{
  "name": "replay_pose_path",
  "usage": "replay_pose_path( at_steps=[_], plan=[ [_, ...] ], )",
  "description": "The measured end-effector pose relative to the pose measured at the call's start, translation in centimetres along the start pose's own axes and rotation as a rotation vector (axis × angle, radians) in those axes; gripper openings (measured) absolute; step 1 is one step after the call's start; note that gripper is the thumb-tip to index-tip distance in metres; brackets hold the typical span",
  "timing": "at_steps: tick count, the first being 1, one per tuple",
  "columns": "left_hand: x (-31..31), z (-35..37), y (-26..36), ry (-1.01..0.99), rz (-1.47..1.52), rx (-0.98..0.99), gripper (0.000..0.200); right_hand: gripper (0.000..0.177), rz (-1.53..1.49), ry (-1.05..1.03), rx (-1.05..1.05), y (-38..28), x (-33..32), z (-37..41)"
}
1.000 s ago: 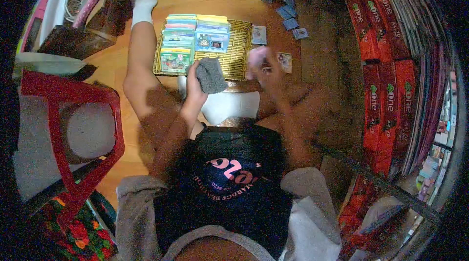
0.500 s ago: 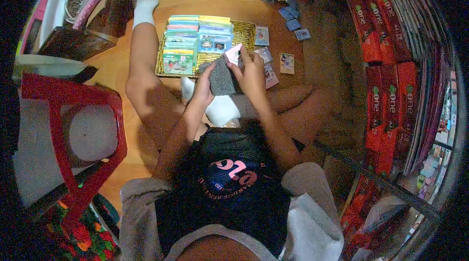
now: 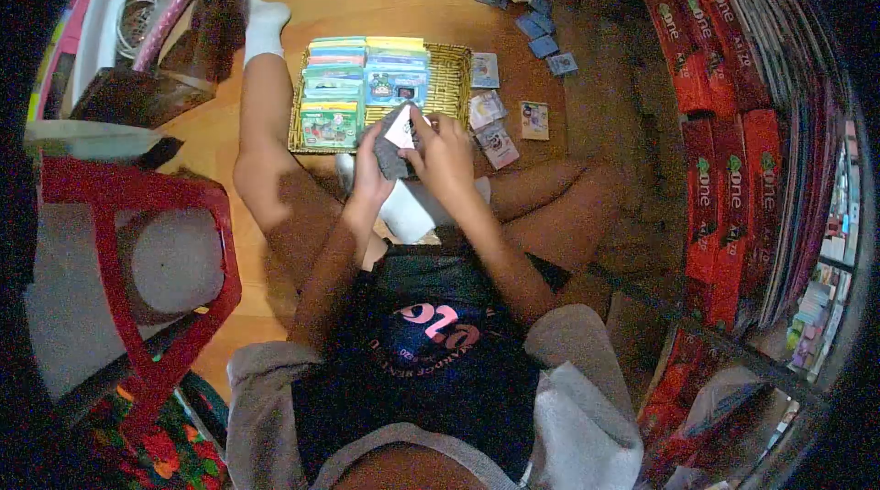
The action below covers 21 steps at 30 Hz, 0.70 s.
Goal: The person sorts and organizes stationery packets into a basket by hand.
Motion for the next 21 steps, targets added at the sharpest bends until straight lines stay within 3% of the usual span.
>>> replay_pose_path(
  at_steps=[5, 6, 8, 10, 12, 16, 18, 21],
  plan=[
    [0.7, 1.1, 0.0, 0.0, 0.026, -0.147, 0.029, 0.056, -0.137, 0.056, 0.139, 4.3, -0.2, -1.0],
    [0.6, 1.1, -0.1, -0.002, 0.024, -0.149, 0.029, 0.056, -0.207, 0.104, 0.191, 5.8, -0.4, -1.2],
    [0.4, 0.9, -0.2, -0.034, 0.052, -0.124, 0.03, 0.055, -0.056, 0.185, 0.224, 8.0, -1.8, -1.4],
    [-0.1, 0.7, -0.3, 0.002, 0.042, -0.119, 0.03, 0.062, -0.259, 0.145, 0.398, 11.2, -2.3, -1.4],
    [-0.7, 0.5, -0.6, 0.042, 0.034, -0.117, 0.03, 0.062, -0.306, 0.154, 0.412, 14.2, -2.3, -0.9],
    [-1.7, -0.4, -1.1, 0.082, 0.073, -0.107, 0.032, 0.063, -0.369, 0.172, 0.549, 14.6, -3.8, -0.6],
    [-2.1, -0.3, -1.1, 0.198, -0.025, -0.128, 0.033, 0.063, -0.34, 0.204, 0.485, 14.4, -3.6, -1.7],
    [-1.3, 0.0, -1.0, 0.208, -0.053, -0.146, 0.034, 0.062, -0.326, 0.237, 0.369, 11.5, -4.0, -4.5]
  ],
)
Point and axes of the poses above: each hand's wrist, its own z-axis away from the middle knuckle, its own x-axis out of the palm, y = z × x, the point moved 3 cm from there along -z, towards the middle knuckle, and after that the axes turned 7 degrees about x, right-handed, at the moved point
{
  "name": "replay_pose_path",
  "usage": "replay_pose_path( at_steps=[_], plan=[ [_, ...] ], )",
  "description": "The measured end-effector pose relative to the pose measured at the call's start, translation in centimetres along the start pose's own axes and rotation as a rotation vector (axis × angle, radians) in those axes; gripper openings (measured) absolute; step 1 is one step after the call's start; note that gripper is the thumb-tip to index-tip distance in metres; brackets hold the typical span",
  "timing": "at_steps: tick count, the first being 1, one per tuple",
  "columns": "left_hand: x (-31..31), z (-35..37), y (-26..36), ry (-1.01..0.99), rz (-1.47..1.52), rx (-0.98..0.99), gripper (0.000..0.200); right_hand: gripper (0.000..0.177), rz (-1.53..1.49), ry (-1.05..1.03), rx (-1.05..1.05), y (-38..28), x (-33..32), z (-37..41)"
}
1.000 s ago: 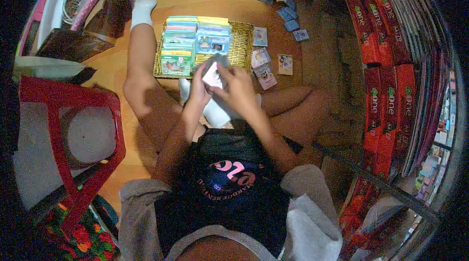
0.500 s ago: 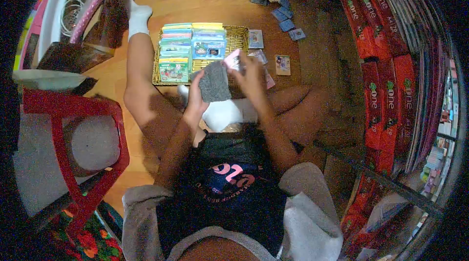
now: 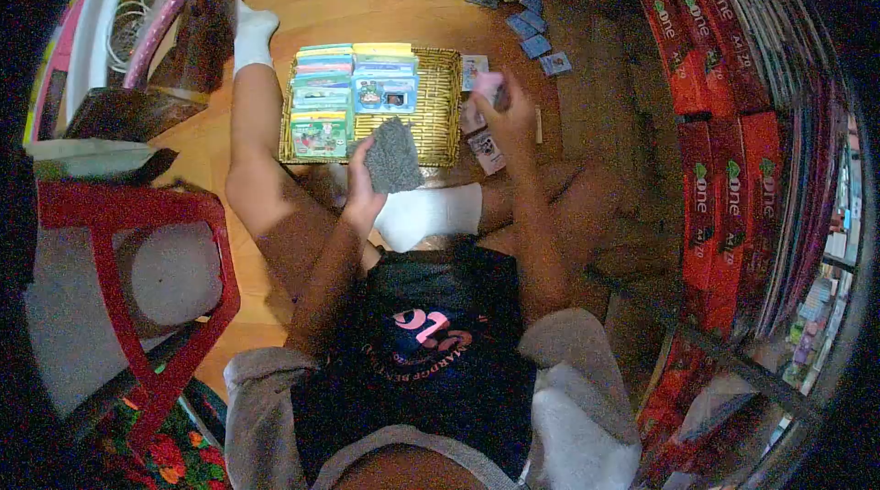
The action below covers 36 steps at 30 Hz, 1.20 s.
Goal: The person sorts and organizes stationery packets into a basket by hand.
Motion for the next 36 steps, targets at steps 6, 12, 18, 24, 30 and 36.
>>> replay_pose_path(
  at_steps=[6, 12, 18, 24, 30, 36],
  plan=[
    [0.7, 0.8, 0.4, -0.002, -0.011, 0.058, 0.033, 0.055, 0.149, 0.018, -0.14, -3.1, 5.2, -4.7],
    [1.0, 0.7, 0.8, -0.03, 0.141, 0.008, 0.026, 0.049, 0.407, -0.07, -0.134, -3.1, 8.2, -6.1],
    [1.1, 0.2, 0.6, -0.035, 0.134, -0.034, 0.027, 0.041, 0.582, 0.023, -0.28, -1.7, 9.3, -6.6],
    [0.0, -0.6, 0.1, 0.069, 0.154, -0.124, 0.03, 0.032, 0.581, 0.062, -0.364, -1.1, 9.1, -7.1],
    [0.7, -0.7, 0.8, -0.002, 0.149, -0.116, 0.032, 0.03, 0.555, -0.012, -0.353, -0.3, 8.8, -7.9],
    [0.8, -0.9, 0.5, -0.092, 0.169, -0.079, 0.035, 0.031, 0.456, -0.128, -0.365, -0.3, 8.7, -8.7]
  ],
)
Point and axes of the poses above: each hand's wrist, its own z-axis away from the middle knuckle, its own x-axis out of the palm, y = z × x, the point moved 3 cm from there along -z, towards the middle knuckle, and after that the axes turned 7 degrees about x, right-handed, at the moved point
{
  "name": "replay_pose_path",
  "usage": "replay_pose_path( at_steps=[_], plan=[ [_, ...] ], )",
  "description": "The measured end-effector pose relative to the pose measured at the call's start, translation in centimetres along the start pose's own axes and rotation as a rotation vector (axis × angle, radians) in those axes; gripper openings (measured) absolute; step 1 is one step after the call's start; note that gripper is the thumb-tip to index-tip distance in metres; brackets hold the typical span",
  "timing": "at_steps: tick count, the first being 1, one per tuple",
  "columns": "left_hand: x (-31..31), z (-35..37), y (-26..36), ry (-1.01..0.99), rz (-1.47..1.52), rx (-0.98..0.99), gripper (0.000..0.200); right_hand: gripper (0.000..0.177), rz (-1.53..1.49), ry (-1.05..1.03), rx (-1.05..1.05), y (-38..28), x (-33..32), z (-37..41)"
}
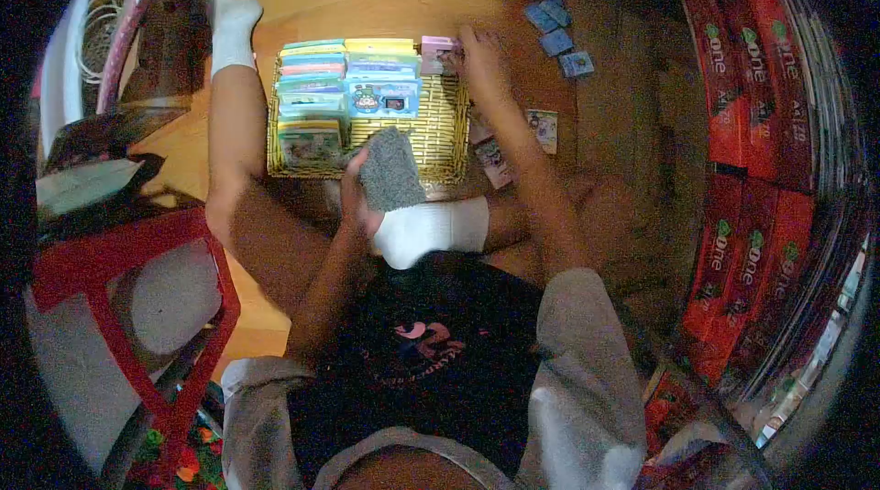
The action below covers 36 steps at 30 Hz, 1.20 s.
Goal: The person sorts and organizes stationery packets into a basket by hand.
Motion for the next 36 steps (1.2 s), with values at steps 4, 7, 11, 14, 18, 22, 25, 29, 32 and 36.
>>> replay_pose_path(
  at_steps=[4, 7, 11, 14, 18, 22, 25, 29, 32, 36],
  plan=[
    [0.1, 0.1, 0.1, 0.057, -0.021, -0.019, 0.036, 0.028, -0.037, 0.051, -0.043, -0.4, -0.6, -0.3],
    [0.1, 0.1, 0.2, -0.014, -0.034, 0.018, 0.036, 0.028, -0.045, 0.046, -0.029, -0.6, -0.8, -0.3],
    [0.3, 0.2, 0.1, 0.056, -0.038, -0.001, 0.034, 0.028, -0.15, 0.037, -0.05, 0.1, -0.4, -0.7],
    [0.2, 0.3, 0.2, 0.062, -0.06, 0.006, 0.035, 0.027, -0.136, 0.048, -0.056, 0.3, -0.2, -0.6],
    [0.3, 0.5, 0.2, 0.112, -0.088, -0.005, 0.033, 0.026, -0.084, -0.025, -0.001, -0.2, -0.3, -0.6],
    [0.2, 0.5, 0.3, 0.113, -0.074, -0.017, 0.034, 0.028, 0.013, -0.051, -0.058, -0.6, -0.4, -0.4],
    [0.0, 0.4, 0.2, 0.145, -0.06, -0.027, 0.034, 0.029, 0.019, -0.062, -0.05, -0.6, -0.7, -0.5],
    [0.3, 0.7, 0.3, 0.029, -0.023, 0.019, 0.039, 0.034, -0.095, 0.069, -0.169, -0.3, -0.9, -1.2],
    [-0.9, 0.0, -0.1, -0.029, -0.062, 0.013, 0.047, 0.038, -0.14, 0.073, -0.014, 2.5, -1.7, -3.7],
    [-1.3, -0.5, -0.1, 0.075, -0.043, -0.027, 0.045, 0.039, 0.081, 0.081, 0.101, 8.0, -1.1, -8.0]
  ],
)
Point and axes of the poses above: each hand's wrist, its own z-axis away from the middle knuckle, its own x-axis out of the palm, y = z × x, the point moved 3 cm from there along -z, towards the middle knuckle, and after that the axes turned 7 degrees about x, right-handed, at the moved point
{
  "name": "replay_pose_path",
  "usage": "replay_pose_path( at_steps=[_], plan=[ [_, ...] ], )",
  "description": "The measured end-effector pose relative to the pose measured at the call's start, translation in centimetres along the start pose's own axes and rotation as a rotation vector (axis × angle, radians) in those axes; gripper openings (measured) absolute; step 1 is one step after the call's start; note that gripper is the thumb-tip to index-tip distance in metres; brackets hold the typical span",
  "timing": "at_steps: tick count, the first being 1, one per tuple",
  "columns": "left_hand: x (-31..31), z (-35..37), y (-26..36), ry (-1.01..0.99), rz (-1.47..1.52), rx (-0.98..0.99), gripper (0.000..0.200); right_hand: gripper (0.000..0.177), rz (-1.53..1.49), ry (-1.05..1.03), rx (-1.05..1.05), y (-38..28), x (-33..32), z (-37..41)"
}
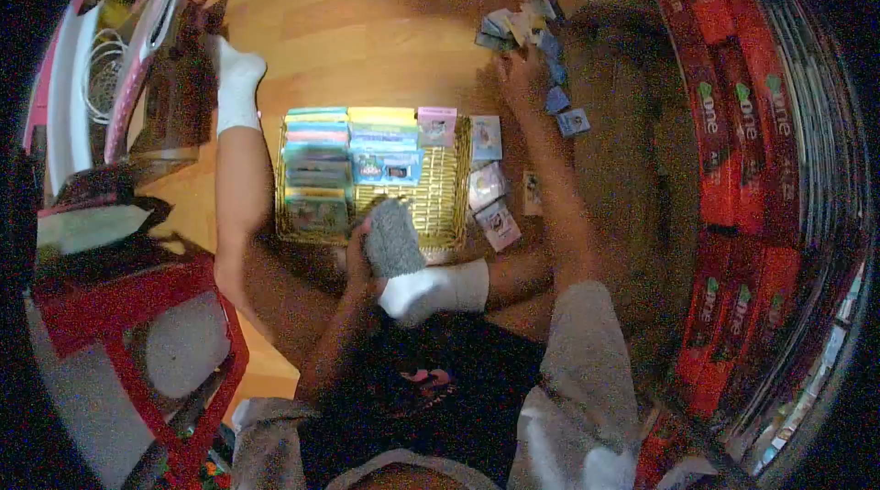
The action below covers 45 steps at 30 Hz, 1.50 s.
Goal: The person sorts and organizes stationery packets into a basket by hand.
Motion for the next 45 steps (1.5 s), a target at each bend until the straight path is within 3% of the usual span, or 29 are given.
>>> replay_pose_path(
  at_steps=[2, 5, 12, 14, 18, 20, 21, 24, 25, 26, 31, 33, 35, 37, 40, 43, 44, 45],
  plan=[
    [0.1, 0.3, 0.2, 0.073, -0.004, -0.053, 0.044, 0.041, 0.259, 0.036, 0.02, 2.0, 1.6, -1.2],
    [0.3, 0.2, 0.5, 0.116, -0.039, -0.046, 0.044, 0.041, 0.336, 0.175, -0.164, 2.8, 3.1, -2.2],
    [-0.1, -0.1, 0.2, 0.052, -0.072, -0.08, 0.049, 0.042, 0.452, 0.17, -0.22, 0.8, 0.3, -1.8],
    [0.8, 0.5, 0.8, 0.022, -0.056, -0.044, 0.046, 0.036, 0.111, 0.283, -0.175, 0.6, -1.7, -1.3],
    [0.8, 0.4, 0.8, 0.012, -0.077, 0.094, 0.039, 0.026, -0.125, 0.343, -0.072, -1.9, -7.9, 2.3],
    [0.6, 0.2, 0.7, 0.034, -0.053, 0.07, 0.037, 0.021, -0.53, 0.343, -0.025, -2.9, -10.6, 4.7],
    [0.4, 0.4, 0.5, 0.073, -0.029, 0.039, 0.036, 0.021, -0.528, 0.351, -0.026, -3.6, -11.8, 6.3],
    [0.9, 0.7, 0.2, -0.018, -0.07, 0.143, 0.033, 0.021, -0.667, 0.229, 0.049, -5.3, -13.9, 10.0],
    [0.7, 1.0, 0.0, -0.057, -0.072, 0.185, 0.033, 0.021, -0.793, 0.212, 0.178, -5.4, -13.8, 11.5],
    [0.5, 1.3, -0.3, -0.052, -0.031, 0.124, 0.032, 0.021, -0.92, 0.195, 0.312, -5.5, -13.6, 13.1],
    [0.6, 1.8, -0.1, -0.019, -0.184, 0.172, 0.032, 0.023, -1.233, 0.034, 0.516, -7.6, -11.4, 19.9],
    [0.1, 1.6, -0.3, -0.147, -0.062, 0.23, 0.031, 0.024, -1.178, -0.126, 0.441, -8.6, -10.7, 21.8],
    [-0.1, 1.8, -0.4, -0.12, -0.047, 0.186, 0.028, 0.023, -1.033, -0.112, 0.428, -10.4, -11.1, 23.1],
    [-0.1, 2.2, -0.6, -0.109, -0.05, 0.159, 0.025, 0.023, -0.858, 0.083, 0.177, -11.6, -10.5, 24.3],
    [-0.2, 2.3, -1.1, -0.214, -0.046, 0.227, 0.025, 0.023, -0.659, 0.105, -0.262, -15.9, -11.9, 26.6],
    [-1.1, 2.2, -1.3, -0.214, -0.05, 0.078, 0.027, 0.029, -0.42, -0.109, -0.486, -17.5, -10.4, 28.2],
    [-0.1, 3.8, -1.1, -0.214, -0.05, 0.084, 0.027, 0.038, -0.327, -0.281, -0.496, -17.2, -9.1, 28.8],
    [1.8, 6.5, -0.5, -0.16, -0.14, 0.203, 0.03, 0.038, -0.33, -0.283, -0.501, -17.1, -9.0, 28.8]
  ],
)
Point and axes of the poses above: each hand's wrist, its own z-axis away from the middle knuckle, its own x-axis out of the palm, y = z × x, the point moved 3 cm from there along -z, towards the middle knuckle, and after that the axes turned 7 degrees about x, right-handed, at the moved point
